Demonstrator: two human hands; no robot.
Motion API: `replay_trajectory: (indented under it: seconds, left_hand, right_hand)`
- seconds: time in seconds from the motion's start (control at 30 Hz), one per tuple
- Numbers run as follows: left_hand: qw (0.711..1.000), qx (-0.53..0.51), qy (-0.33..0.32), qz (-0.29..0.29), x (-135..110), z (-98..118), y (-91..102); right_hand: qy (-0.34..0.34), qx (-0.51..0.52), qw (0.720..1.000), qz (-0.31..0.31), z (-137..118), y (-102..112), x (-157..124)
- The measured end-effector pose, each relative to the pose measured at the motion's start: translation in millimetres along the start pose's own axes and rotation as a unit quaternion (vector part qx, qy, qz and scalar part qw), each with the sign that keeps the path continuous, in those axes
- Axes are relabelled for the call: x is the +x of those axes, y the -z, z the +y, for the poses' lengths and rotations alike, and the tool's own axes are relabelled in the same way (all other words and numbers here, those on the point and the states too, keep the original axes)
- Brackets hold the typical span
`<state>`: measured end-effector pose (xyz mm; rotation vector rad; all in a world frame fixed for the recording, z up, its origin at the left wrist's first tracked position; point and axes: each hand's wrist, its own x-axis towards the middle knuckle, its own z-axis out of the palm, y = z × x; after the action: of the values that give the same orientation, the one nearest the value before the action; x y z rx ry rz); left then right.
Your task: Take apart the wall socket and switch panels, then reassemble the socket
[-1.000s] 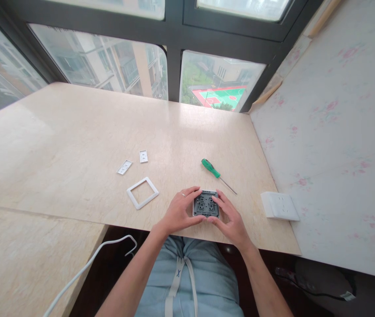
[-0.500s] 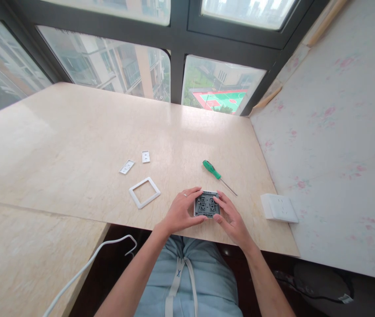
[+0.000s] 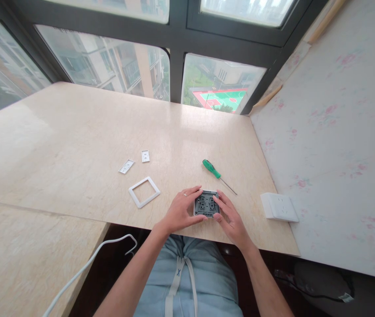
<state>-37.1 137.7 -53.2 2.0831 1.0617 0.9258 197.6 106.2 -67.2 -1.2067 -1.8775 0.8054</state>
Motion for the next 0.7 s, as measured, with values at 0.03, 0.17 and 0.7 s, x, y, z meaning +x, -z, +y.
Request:
replay_trajectory:
  seconds: [0.03, 0.17, 0.7]
  left_hand:
    - [1.0, 0.0, -0.002, 0.0, 0.2, -0.1, -0.1]
    - [1.0, 0.001, -0.004, -0.001, 0.3, -0.3, 0.3]
    - [1.0, 0.011, -0.009, 0.0, -0.6, 0.1, 0.6]
  right_hand:
    - [0.003, -0.002, 1.0, -0.001, 0.1, -0.2, -0.1]
    - [0.015, -0.008, 1.0, -0.006, -0.2, -0.6, 0.1]
    - [0.001, -0.016, 1.0, -0.017, 0.7, 1.0, -0.4]
